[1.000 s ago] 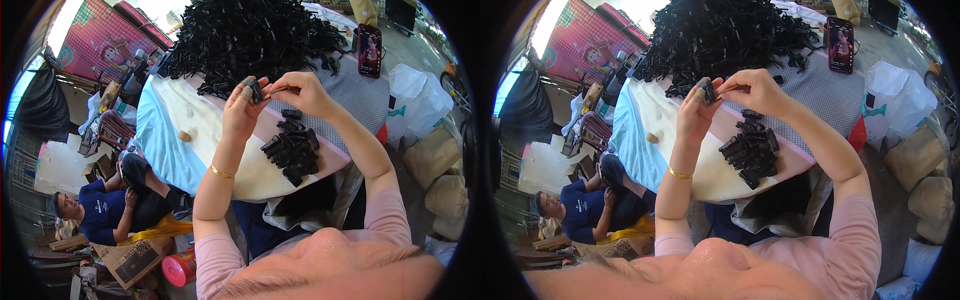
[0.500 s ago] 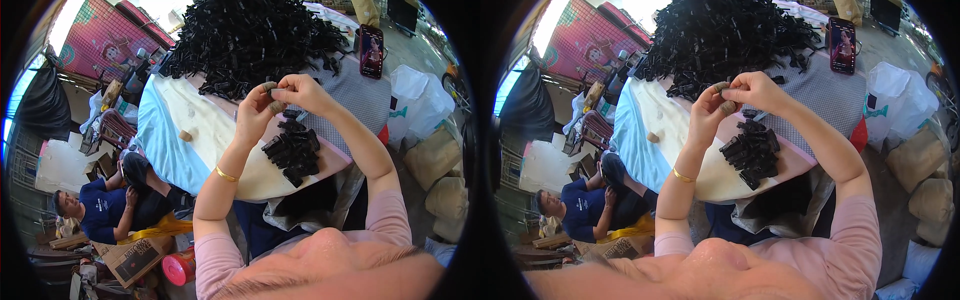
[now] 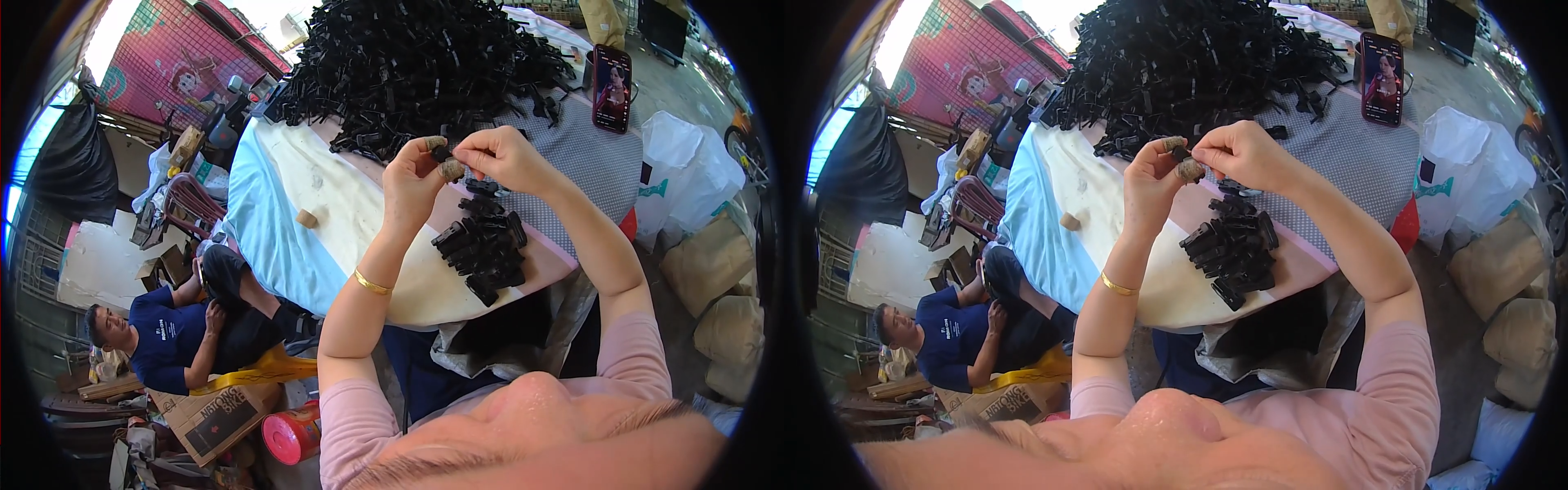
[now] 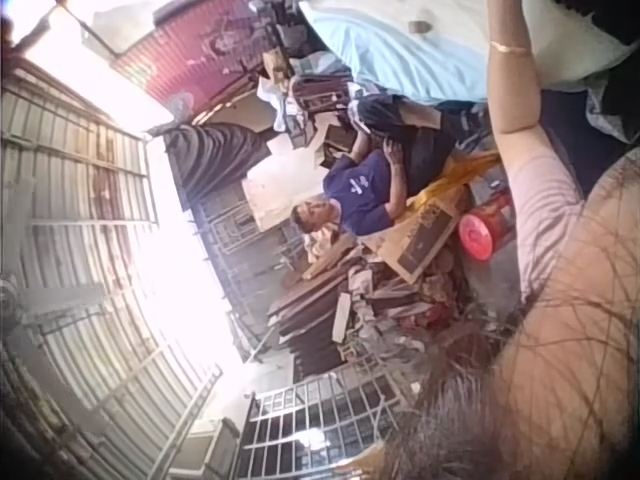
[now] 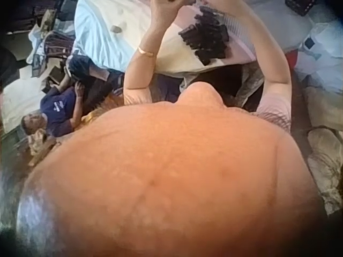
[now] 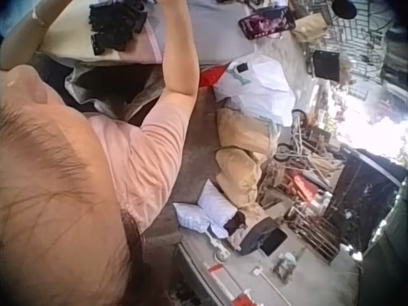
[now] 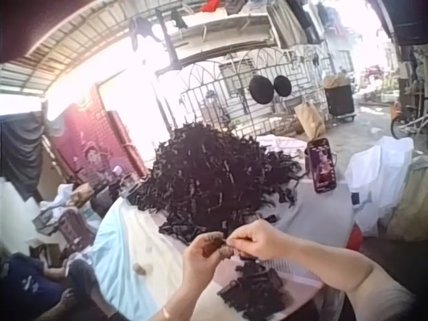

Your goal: The recorder is assembling small black plastic parts at a table.

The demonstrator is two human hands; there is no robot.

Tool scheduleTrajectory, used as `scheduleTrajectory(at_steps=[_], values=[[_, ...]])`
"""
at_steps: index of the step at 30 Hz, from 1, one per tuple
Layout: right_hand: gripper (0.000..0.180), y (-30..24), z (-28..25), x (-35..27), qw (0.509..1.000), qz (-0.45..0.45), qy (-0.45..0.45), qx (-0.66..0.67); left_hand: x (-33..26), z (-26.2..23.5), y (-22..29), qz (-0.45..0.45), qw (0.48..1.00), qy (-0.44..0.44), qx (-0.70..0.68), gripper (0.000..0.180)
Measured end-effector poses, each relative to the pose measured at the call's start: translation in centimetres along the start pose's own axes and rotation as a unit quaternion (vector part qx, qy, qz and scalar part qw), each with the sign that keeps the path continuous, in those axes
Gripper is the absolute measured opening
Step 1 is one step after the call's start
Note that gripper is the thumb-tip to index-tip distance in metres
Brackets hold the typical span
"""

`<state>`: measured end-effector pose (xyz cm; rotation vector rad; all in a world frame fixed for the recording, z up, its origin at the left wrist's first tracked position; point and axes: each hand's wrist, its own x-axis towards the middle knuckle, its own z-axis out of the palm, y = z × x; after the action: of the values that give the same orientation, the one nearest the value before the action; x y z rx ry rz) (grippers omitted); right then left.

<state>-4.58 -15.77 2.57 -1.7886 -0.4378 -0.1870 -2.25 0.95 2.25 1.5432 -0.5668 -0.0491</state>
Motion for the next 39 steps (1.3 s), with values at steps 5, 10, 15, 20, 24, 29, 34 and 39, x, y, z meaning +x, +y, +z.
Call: scheduleTrajectory(at_steps=[5, 10, 15, 20, 24, 29, 34, 39], values=[[0.013, -0.1, 0.2, -0.5, 0.994, -0.048, 0.033, -0.091, 0.1, 0.2, -0.1, -0.008, 0.999, 0.003, 0.035, 0.025], [0.016, -0.4, 0.4, -0.1, 1.000, -0.007, 0.014, -0.024, 0.1, -0.2, 0.0, 0.022, 0.999, -0.016, -0.020, 0.025], [0.019, -0.5, 0.8, -0.2, 0.999, 0.022, 0.018, 0.037, 0.0, -0.2, 0.2, 0.029, 0.998, -0.024, -0.040, 0.022], [0.019, -0.7, 1.5, -0.6, 0.998, 0.004, 0.065, -0.015, -0.3, 0.3, -0.2, 0.077, 0.996, 0.013, -0.031, 0.019], [0.019, -0.6, 1.4, -0.6, 0.997, 0.010, 0.075, 0.002, -0.7, 0.8, -0.2, 0.102, 0.992, 0.046, 0.062, 0.019], [0.019, -0.5, -1.4, 0.3, 0.994, -0.012, 0.030, -0.100, -0.4, 0.9, -1.2, 0.091, 0.983, 0.023, 0.155, 0.029], [0.032, 1.7, -7.3, 0.5, 0.907, 0.080, 0.104, -0.401, -1.4, 1.5, 1.2, 0.081, 0.964, -0.153, 0.200, 0.051], [0.024, 4.6, -6.7, 1.9, 0.811, 0.192, -0.006, -0.553, -0.9, 1.2, -0.1, 0.060, 0.964, -0.219, 0.137, 0.035]])
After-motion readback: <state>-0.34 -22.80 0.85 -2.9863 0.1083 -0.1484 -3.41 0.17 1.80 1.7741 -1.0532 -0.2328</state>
